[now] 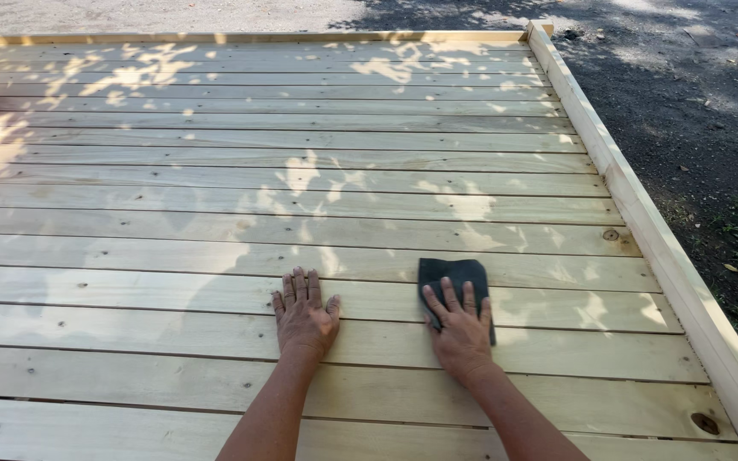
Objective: The person sands the slatted wooden surface of a large panel, rubbing a sheet of sandpaper back and forth across the planks with one hand while the other hand steadies the wood. They work across different sections of the panel, repositioning the sandpaper and continuing to sand plank after plank.
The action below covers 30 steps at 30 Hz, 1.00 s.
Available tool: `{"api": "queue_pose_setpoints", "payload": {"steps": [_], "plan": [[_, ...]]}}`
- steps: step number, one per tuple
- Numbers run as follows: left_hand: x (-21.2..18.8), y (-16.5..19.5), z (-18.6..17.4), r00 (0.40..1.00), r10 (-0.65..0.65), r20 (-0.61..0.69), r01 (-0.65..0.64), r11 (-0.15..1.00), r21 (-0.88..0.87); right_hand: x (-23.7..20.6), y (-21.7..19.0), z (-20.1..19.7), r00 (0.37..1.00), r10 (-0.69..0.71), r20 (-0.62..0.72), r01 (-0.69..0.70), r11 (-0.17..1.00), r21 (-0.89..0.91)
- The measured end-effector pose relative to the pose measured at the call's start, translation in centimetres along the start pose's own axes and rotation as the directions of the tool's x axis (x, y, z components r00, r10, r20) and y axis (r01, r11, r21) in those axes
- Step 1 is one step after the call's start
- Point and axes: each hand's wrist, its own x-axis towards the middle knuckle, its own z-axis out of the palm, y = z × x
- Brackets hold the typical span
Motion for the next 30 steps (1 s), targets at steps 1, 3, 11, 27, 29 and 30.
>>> {"api": "queue_pose_setpoints", "payload": {"steps": [1, 3, 11, 27, 29, 30], "plan": [[0.1, -0.3, -0.2, 1.0, 0.013, 0.019, -0.013, 1.0, -0.005, -0.2, -3.3, 0.4, 0.995, -0.099, 0.004, 0.099, 0.994, 0.035], [0.3, -1.7, -1.2, 0.996, 0.068, 0.057, -0.068, 0.998, -0.005, -0.3, -5.5, 0.7, 0.984, -0.178, -0.004, 0.177, 0.98, 0.085], [1.2, -5.8, -4.1, 0.984, 0.146, 0.101, -0.15, 0.988, 0.036, -2.0, 16.4, -2.4, 0.855, 0.48, -0.197, -0.472, 0.877, 0.091], [1.0, -6.2, -5.1, 0.967, 0.15, 0.204, -0.152, 0.988, -0.001, -2.4, 5.9, -2.8, 0.922, 0.34, -0.185, -0.336, 0.94, 0.054], [1.1, -6.2, -5.1, 0.969, 0.149, 0.199, -0.151, 0.989, -0.008, -3.5, 11.5, -4.4, 0.757, 0.65, -0.067, -0.642, 0.759, 0.106], [1.1, -6.1, -5.2, 0.969, 0.15, 0.194, -0.153, 0.988, 0.0, -2.7, 12.0, -4.7, 0.728, 0.682, -0.061, -0.674, 0.73, 0.114]]}}
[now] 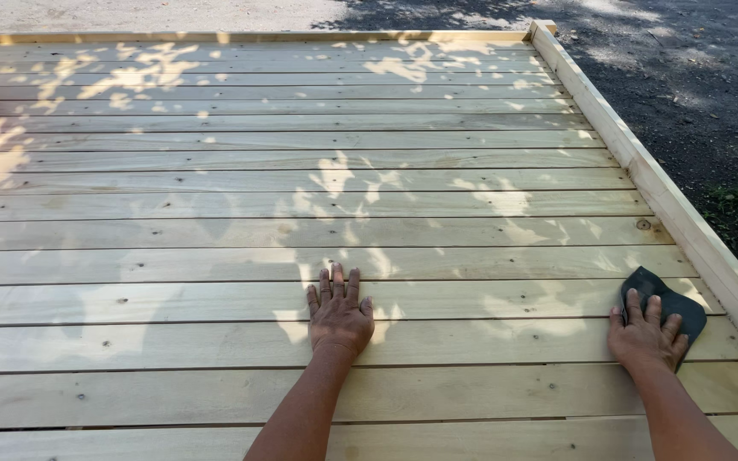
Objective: The person sands the slatted wooden surface of a large panel, rubbing a sheet of sandpaper back and forth across the planks with one hand while the other hand steadies the wood. They work across different sections of the panel, repositioning the sandpaper and continuing to sand plank after plank.
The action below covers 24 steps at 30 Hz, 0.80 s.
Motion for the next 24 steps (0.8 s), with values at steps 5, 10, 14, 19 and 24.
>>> {"api": "queue_pose_setpoints", "payload": {"steps": [5, 10, 14, 19, 24], "plan": [[-0.4, 0.2, -0.5, 1.0, -0.001, 0.03, 0.0, 1.0, 0.011, -4.7, -13.2, 2.2, 0.951, -0.305, 0.055, 0.306, 0.952, -0.027], [-0.7, 0.0, -0.7, 1.0, 0.007, 0.009, -0.006, 1.0, -0.013, -13.8, -25.5, 5.1, 0.594, -0.795, 0.123, 0.791, 0.605, 0.092], [-0.5, -0.2, -0.5, 1.0, 0.018, -0.022, -0.018, 1.0, -0.023, -7.9, -17.7, 3.2, 0.766, -0.642, 0.027, 0.635, 0.762, 0.128], [0.0, 0.1, -0.1, 1.0, -0.001, 0.021, 0.001, 1.0, -0.004, 2.2, -5.0, -0.2, 0.984, -0.179, 0.026, 0.177, 0.983, 0.043], [0.1, 0.1, -0.3, 1.0, 0.002, -0.014, -0.001, 1.0, 0.006, -3.5, -15.0, 2.9, 0.922, -0.386, 0.038, 0.387, 0.921, -0.038]]}}
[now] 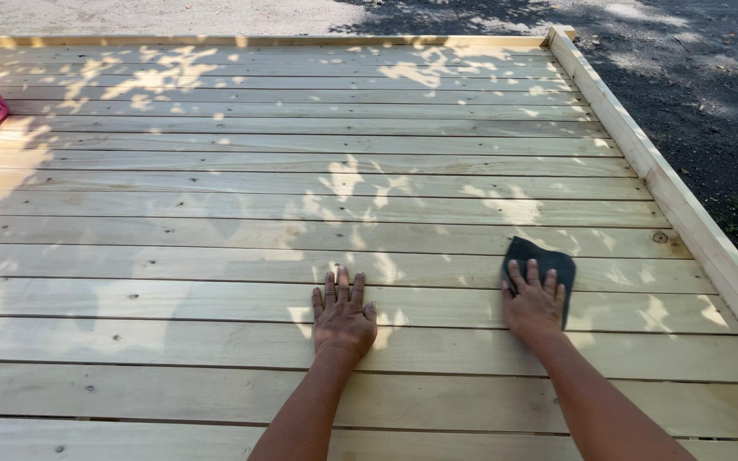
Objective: The person sands the slatted wooden surface of a large panel, rubbing a sheet of sandpaper back and forth across the planks with one hand while the other hand steadies the wood. They work across different sections of the panel, repositioning the sandpaper and continuing to sand plank after plank.
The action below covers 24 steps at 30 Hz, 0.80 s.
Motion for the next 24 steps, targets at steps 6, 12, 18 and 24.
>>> {"api": "queue_pose_setpoints", "payload": {"steps": [6, 12, 18, 24], "plan": [[-0.2, -0.3, -0.4, 1.0, -0.009, 0.016, 0.009, 1.0, -0.008, -3.1, -12.1, 2.3, 0.869, -0.475, 0.137, 0.464, 0.88, 0.104], [0.1, -0.2, 0.1, 0.999, -0.019, 0.046, 0.019, 1.0, 0.004, 2.8, 7.7, -2.0, 0.998, 0.069, 0.007, -0.069, 0.997, 0.032], [2.0, 0.9, 0.3, 0.999, -0.028, -0.017, 0.027, 0.999, -0.016, 4.7, 4.0, -1.2, 0.995, 0.053, -0.079, -0.049, 0.997, 0.058], [4.5, 0.7, 0.0, 0.996, 0.018, -0.09, -0.02, 0.999, -0.025, -0.4, -12.8, 2.6, 0.804, -0.595, 0.01, 0.591, 0.801, 0.095]]}}
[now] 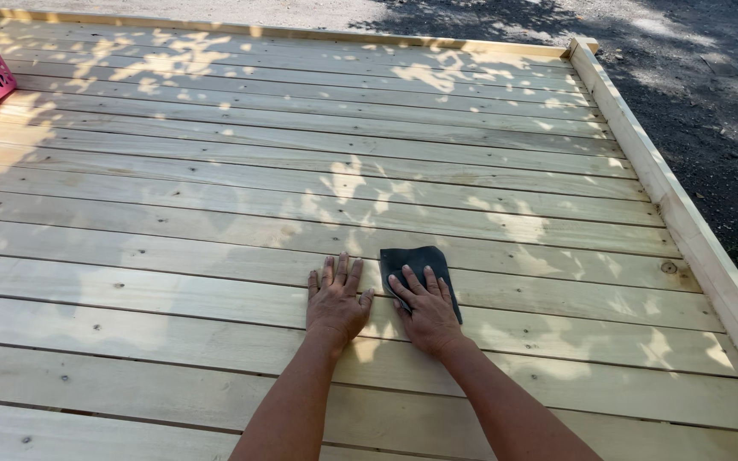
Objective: The person sands the slatted wooden surface of a large panel, rubbing a sheet of sandpaper back and forth across the planks with one hand while the other hand steadies the wood. They work across different sections of the panel, repositioning the sandpaper and continuing to sand plank after plank.
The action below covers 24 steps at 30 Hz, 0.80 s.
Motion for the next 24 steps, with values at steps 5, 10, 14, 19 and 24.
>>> {"api": "queue_pose_setpoints", "payload": {"steps": [5, 10, 14, 19, 24], "plan": [[1.4, -1.4, 0.0, 0.999, -0.035, 0.01, 0.035, 0.999, 0.016, -3.4, 13.4, -3.1, 0.946, 0.291, -0.144, -0.288, 0.957, 0.037], [1.9, -1.1, 0.3, 0.998, -0.056, 0.009, 0.055, 0.998, 0.037, -4.9, 25.1, -6.9, 0.682, 0.724, -0.101, -0.728, 0.685, -0.009], [1.7, -1.0, 0.3, 0.998, -0.052, 0.025, 0.051, 0.998, 0.037, 1.0, 16.1, -4.6, 0.828, 0.548, -0.118, -0.551, 0.834, 0.006], [1.7, -1.4, -0.1, 0.998, -0.058, 0.025, 0.058, 0.998, 0.023, 6.3, -0.4, -0.3, 1.0, -0.025, 0.005, 0.025, 0.998, 0.054], [1.8, -1.6, 0.2, 0.999, -0.039, -0.023, 0.038, 0.999, -0.001, 4.3, 8.5, -3.2, 0.98, 0.148, -0.131, -0.147, 0.989, 0.02]]}}
